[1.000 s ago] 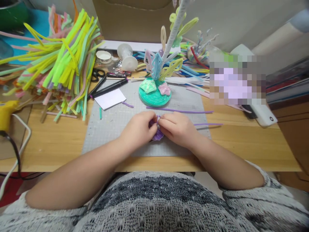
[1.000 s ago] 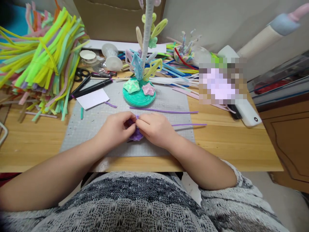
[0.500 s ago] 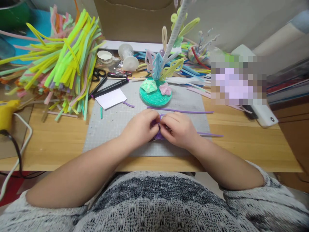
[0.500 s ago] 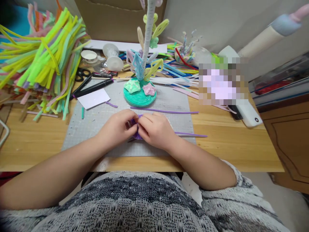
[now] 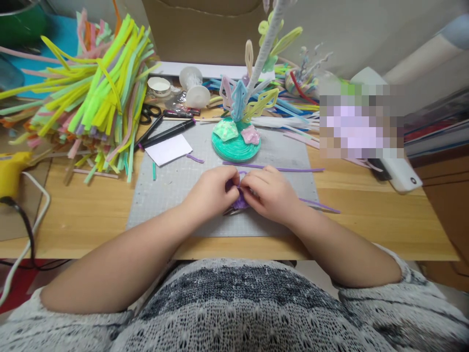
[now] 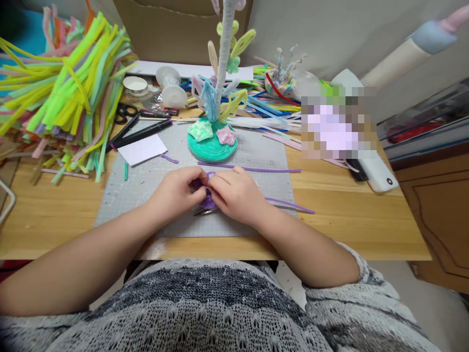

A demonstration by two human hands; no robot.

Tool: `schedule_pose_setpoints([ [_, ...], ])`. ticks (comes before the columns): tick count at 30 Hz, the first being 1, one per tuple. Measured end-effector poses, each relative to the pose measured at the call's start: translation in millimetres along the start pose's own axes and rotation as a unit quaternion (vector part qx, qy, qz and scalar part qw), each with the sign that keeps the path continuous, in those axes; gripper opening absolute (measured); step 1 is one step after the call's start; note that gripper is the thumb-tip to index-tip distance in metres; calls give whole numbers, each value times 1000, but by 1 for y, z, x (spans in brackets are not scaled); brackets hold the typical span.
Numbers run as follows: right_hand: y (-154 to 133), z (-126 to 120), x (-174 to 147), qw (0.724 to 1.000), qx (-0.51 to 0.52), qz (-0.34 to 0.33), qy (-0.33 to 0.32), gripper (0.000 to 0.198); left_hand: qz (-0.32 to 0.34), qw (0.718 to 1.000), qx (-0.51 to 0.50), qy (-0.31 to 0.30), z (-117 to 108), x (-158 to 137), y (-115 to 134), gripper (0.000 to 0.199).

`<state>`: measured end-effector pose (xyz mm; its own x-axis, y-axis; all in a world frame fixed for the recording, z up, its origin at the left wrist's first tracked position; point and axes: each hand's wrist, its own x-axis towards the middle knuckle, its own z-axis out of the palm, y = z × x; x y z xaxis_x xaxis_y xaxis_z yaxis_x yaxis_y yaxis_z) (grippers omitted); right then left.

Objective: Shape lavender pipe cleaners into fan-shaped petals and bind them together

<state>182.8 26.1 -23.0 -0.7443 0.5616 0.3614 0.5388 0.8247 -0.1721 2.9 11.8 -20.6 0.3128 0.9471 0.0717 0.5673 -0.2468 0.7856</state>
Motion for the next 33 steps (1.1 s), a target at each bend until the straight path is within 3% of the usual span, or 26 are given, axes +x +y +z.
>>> schedule_pose_setpoints([
  [9,1,-2,0,999,-21,-25,-5,18,13,1000,-25,10,1,-4,4,15],
  [18,-5,-4,1,990,85,112,-26,9,-22,999,-46,-1,4,-6,7,17],
  [24,-3,-5,1,983,141,117,-12,14,-9,998,-67,16,6,-6,4,17],
  [27,-3,-6,2,951,252,178,5,13,26,996,-78,27,4,-6,3,17],
  [31,-5,-9,5,871,399,287,-10,14,58,994,-93,32,0,-4,4,15],
  [33,-6,-10,5,864,406,297,-9,14,66,991,-110,27,-2,-2,3,12],
])
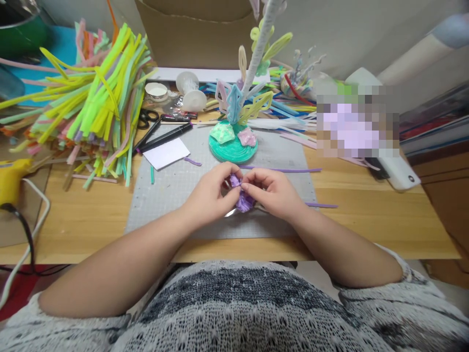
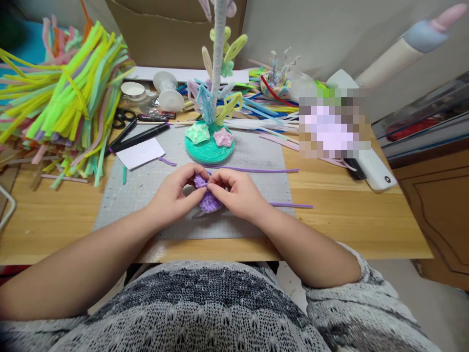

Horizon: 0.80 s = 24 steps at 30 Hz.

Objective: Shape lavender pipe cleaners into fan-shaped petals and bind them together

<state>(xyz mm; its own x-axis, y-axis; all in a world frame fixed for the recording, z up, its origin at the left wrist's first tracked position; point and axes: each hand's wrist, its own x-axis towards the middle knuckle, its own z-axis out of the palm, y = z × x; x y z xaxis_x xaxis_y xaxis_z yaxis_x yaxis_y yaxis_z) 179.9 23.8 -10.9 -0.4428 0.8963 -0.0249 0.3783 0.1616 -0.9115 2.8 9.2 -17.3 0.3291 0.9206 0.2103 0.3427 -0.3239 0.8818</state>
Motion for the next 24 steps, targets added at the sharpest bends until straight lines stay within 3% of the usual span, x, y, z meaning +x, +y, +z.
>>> schedule_pose_setpoints([
  [4,0,-2,-1,994,-70,-87,10,10,12,996,-85,-3,-6,5,-5,13],
  [6,0,-3,-2,994,-43,-96,-10,9,18,988,-151,-41,-10,7,-7,10],
  [11,-2,-9,-2,981,168,-9,-99,15,2,973,-195,-120,-17,5,-5,13],
  [15,-5,-12,-4,966,222,28,-130,20,-53,947,-277,-156,-16,4,-3,12],
  [18,-7,-11,-6,983,146,-28,-105,11,-98,911,-365,-167,-13,4,-5,17],
  [20,-7,-10,-7,991,33,-112,-70,7,-133,875,-435,-165,-10,5,-6,23],
  [22,-4,-9,-6,972,-90,-215,-42,10,-170,851,-471,-155,-7,4,-5,32],
  [24,0,-10,-4,934,-193,-301,-23,12,-184,863,-451,-136,-6,3,-4,30],
])
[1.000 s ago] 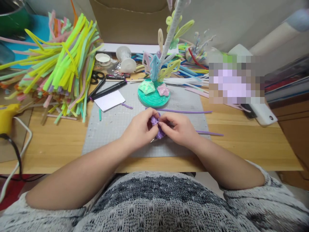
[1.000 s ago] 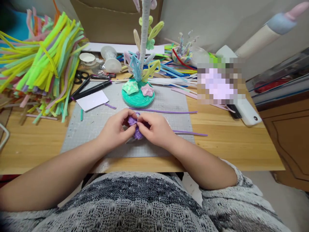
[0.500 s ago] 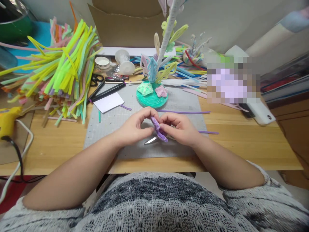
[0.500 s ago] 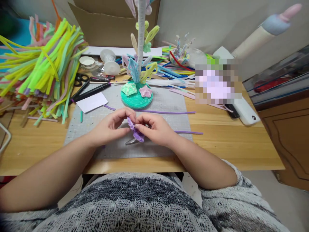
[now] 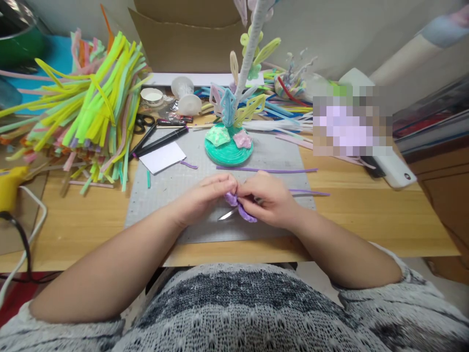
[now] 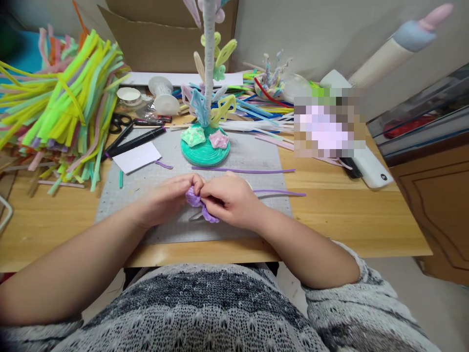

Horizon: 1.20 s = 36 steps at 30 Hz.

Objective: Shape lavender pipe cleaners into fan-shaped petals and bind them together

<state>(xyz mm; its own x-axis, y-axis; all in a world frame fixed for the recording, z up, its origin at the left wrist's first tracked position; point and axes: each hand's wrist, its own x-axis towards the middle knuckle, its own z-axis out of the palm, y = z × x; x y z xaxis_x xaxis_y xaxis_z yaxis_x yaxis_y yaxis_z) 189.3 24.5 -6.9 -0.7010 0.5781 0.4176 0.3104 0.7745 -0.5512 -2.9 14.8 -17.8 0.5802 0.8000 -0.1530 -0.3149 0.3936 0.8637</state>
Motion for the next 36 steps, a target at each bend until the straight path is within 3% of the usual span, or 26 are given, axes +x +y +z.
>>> schedule_pose_setpoints([
  [5,10,-1,-3,984,-135,-112,42,15,-3,996,91,17,-2,0,2,13],
  [8,12,-1,-4,981,-142,-126,33,18,-6,987,158,16,-5,1,4,17],
  [11,12,1,-4,986,-118,-117,20,21,-27,979,199,-21,-8,2,7,23],
  [15,9,0,-4,984,-107,-141,18,20,-61,986,142,-64,-8,-1,8,13],
  [18,6,-2,-4,981,-117,-157,7,12,-89,992,49,-73,-5,-2,5,19],
  [22,4,-1,-3,989,-82,-118,22,10,-114,992,-35,-53,-1,-3,2,29],
  [29,-3,11,-5,994,-9,-20,103,12,-143,976,-162,-27,3,-2,-3,17],
  [36,-3,14,-6,996,-45,41,64,16,-129,972,-189,44,11,2,-14,9],
])
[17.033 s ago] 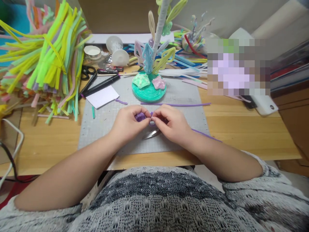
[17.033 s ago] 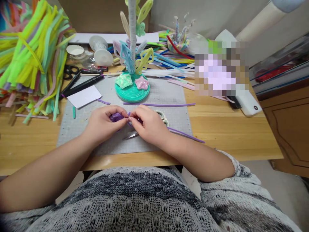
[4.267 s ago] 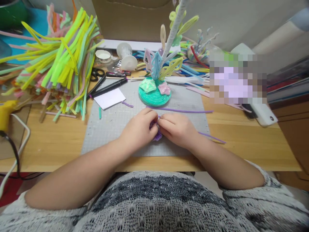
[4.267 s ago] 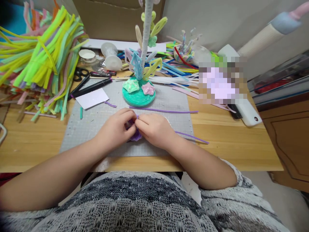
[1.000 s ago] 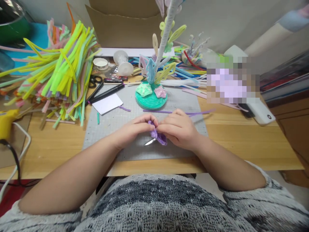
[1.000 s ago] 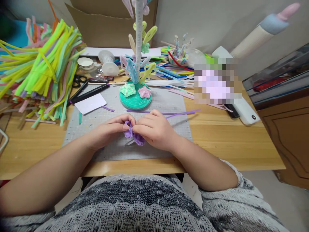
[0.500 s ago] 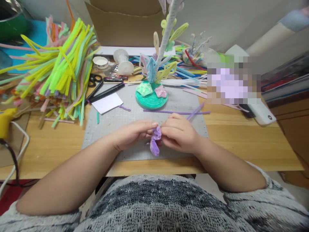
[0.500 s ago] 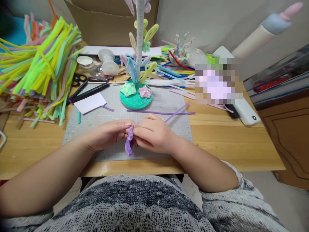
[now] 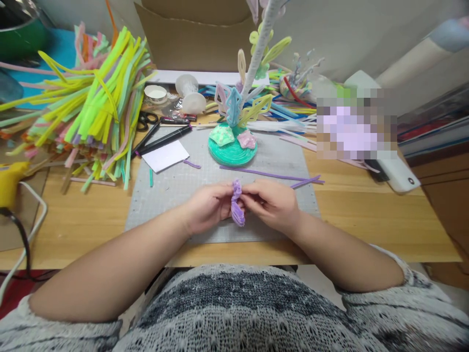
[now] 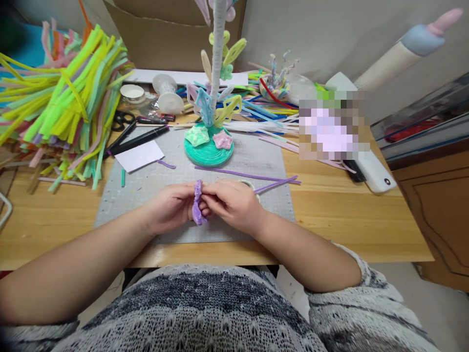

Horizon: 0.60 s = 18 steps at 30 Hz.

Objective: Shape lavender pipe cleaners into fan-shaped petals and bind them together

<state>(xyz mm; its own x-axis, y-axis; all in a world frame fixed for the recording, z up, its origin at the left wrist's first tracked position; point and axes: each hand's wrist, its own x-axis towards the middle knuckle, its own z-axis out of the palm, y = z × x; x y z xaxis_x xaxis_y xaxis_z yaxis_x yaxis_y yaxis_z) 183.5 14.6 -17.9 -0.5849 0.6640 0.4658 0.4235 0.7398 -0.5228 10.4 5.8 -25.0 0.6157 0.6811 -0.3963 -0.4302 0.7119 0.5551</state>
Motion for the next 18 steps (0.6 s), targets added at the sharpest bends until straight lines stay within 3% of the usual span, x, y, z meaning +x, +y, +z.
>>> schedule_pose_setpoints([
  [5,3,1,0,999,-38,-22,4,15,2,999,13,43,1,1,1,5],
  [8,7,0,0,996,-68,-52,30,14,91,990,70,87,0,0,2,11],
  [10,10,0,0,994,-85,-61,25,15,190,959,183,108,-1,-1,1,26],
  [12,11,1,0,994,-91,-50,17,17,290,889,340,102,-2,-3,-2,48],
  [14,11,2,0,996,-81,-11,20,17,358,793,487,78,-2,-5,-7,68],
  [16,9,3,1,997,-44,55,26,14,387,703,594,64,-2,-5,-10,76],
  [18,6,2,3,990,30,137,16,9,391,646,652,66,-3,-4,-10,75],
])
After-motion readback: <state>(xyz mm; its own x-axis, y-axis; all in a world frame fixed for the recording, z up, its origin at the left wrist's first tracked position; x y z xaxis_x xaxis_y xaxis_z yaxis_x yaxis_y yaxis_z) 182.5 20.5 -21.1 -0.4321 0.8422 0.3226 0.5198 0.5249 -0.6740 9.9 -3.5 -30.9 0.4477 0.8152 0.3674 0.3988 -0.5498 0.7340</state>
